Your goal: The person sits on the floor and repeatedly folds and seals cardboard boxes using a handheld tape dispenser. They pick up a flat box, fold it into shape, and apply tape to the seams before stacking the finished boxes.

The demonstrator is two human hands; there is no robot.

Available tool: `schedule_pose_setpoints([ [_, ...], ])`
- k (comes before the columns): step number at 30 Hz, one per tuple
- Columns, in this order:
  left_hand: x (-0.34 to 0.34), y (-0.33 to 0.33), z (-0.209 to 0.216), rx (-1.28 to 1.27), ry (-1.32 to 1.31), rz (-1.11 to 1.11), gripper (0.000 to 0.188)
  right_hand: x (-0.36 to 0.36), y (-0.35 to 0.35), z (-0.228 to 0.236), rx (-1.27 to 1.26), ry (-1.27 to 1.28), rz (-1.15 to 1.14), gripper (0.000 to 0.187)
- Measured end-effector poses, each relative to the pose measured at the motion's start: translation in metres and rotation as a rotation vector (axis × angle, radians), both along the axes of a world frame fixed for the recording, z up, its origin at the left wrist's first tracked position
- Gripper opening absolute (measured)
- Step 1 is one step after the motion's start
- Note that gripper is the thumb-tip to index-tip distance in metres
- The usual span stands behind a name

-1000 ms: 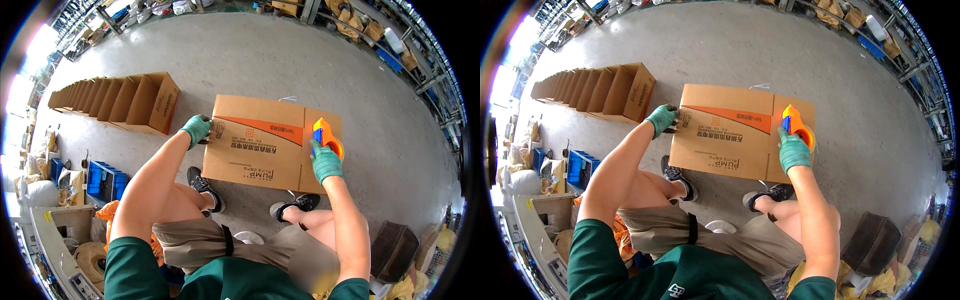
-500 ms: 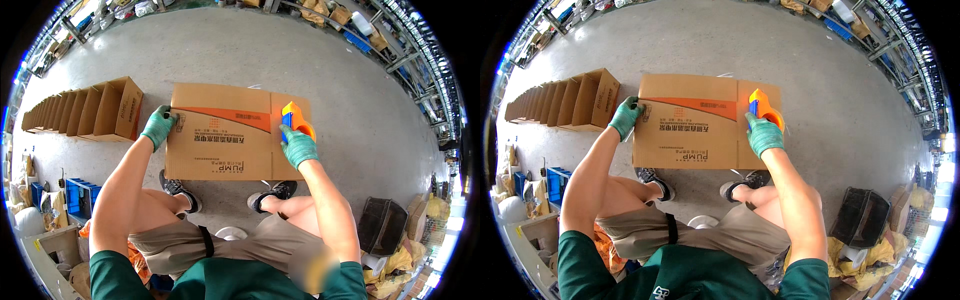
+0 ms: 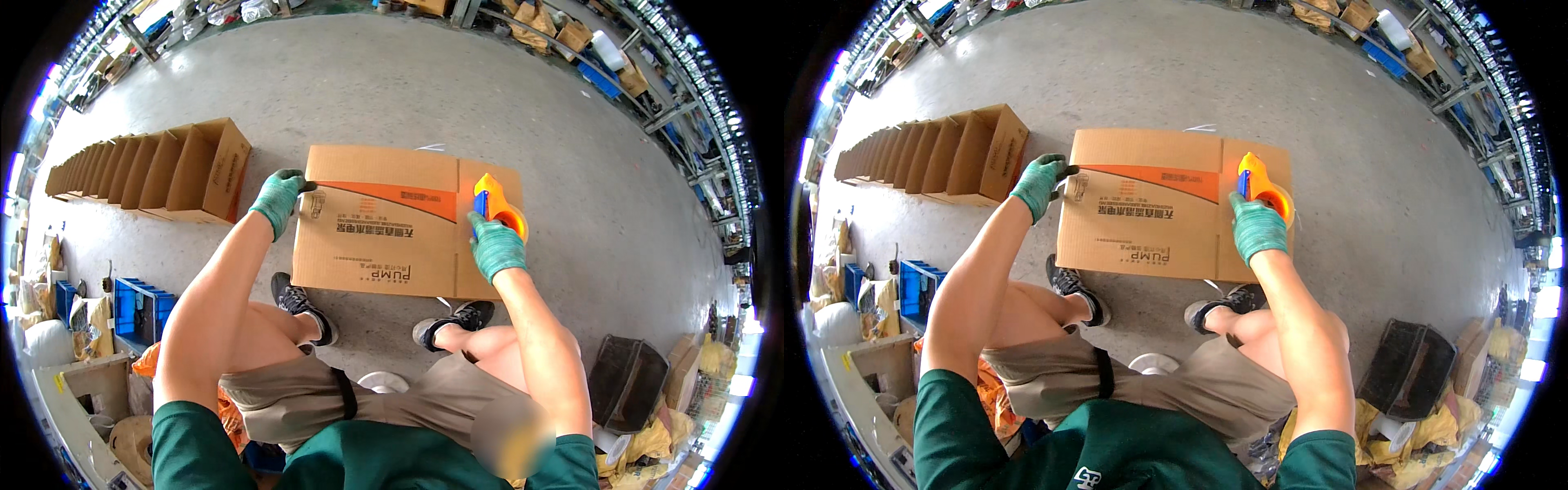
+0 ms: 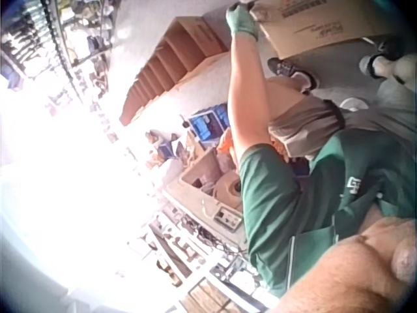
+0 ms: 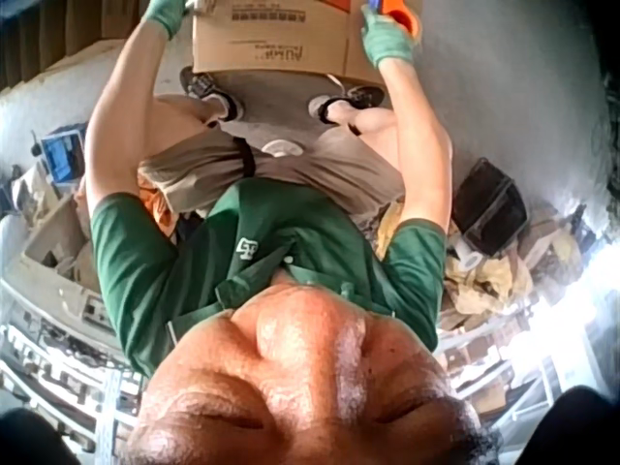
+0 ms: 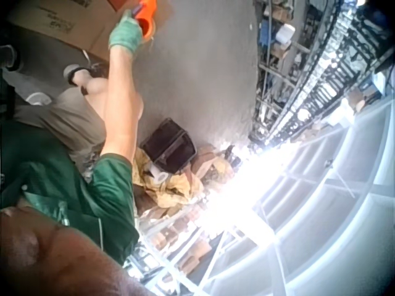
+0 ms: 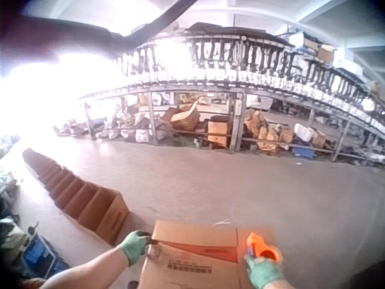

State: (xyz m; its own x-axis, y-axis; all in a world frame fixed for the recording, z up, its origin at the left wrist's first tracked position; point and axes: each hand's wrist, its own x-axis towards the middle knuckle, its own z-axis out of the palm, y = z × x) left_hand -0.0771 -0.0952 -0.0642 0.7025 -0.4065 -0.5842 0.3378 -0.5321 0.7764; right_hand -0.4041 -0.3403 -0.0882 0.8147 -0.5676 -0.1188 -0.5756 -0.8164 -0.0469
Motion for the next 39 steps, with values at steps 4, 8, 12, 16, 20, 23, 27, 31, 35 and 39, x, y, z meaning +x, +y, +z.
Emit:
schedule_pose_setpoints([
  [4,-0.016,-0.010,0.003,-0.062,-0.054,-0.030,0.044,0.001,0.000,0.002,-0.002,0.007,-0.005,0.041],
  [8,0.001,-0.010,-0.009,0.053,-0.082,0.028,0.043,-0.004,-0.002,-0.004,-0.006,-0.021,-0.004,0.043],
  [12,0.015,-0.002,-0.033,0.172,0.020,-0.057,0.024,0.000,0.000,0.003,0.024,0.075,-0.035,0.049],
  [16,0.025,0.002,-0.053,0.221,-0.030,-0.122,0.020,0.002,-0.001,0.003,0.020,0.084,-0.021,0.048],
  [20,0.031,0.000,-0.062,0.207,0.002,-0.131,0.017,-0.001,-0.004,-0.003,-0.006,0.078,-0.007,0.049],
  [23,0.020,-0.002,-0.036,0.145,0.075,-0.032,0.014,0.000,-0.004,0.000,0.005,0.093,-0.010,0.050],
  [27,0.021,0.005,-0.033,0.119,0.029,-0.037,0.012,0.005,-0.003,0.001,0.028,0.132,-0.008,0.049],
  [31,0.017,0.004,-0.027,0.116,0.063,0.003,0.013,0.006,0.002,0.006,0.035,0.125,-0.011,0.049],
  [35,0.020,0.002,-0.022,0.069,0.083,-0.001,0.023,0.000,-0.006,-0.009,-0.012,0.104,0.012,0.048],
  [39,-0.003,-0.010,-0.020,0.012,-0.091,-0.055,0.043,0.003,-0.002,-0.002,0.007,0.099,-0.004,0.048],
])
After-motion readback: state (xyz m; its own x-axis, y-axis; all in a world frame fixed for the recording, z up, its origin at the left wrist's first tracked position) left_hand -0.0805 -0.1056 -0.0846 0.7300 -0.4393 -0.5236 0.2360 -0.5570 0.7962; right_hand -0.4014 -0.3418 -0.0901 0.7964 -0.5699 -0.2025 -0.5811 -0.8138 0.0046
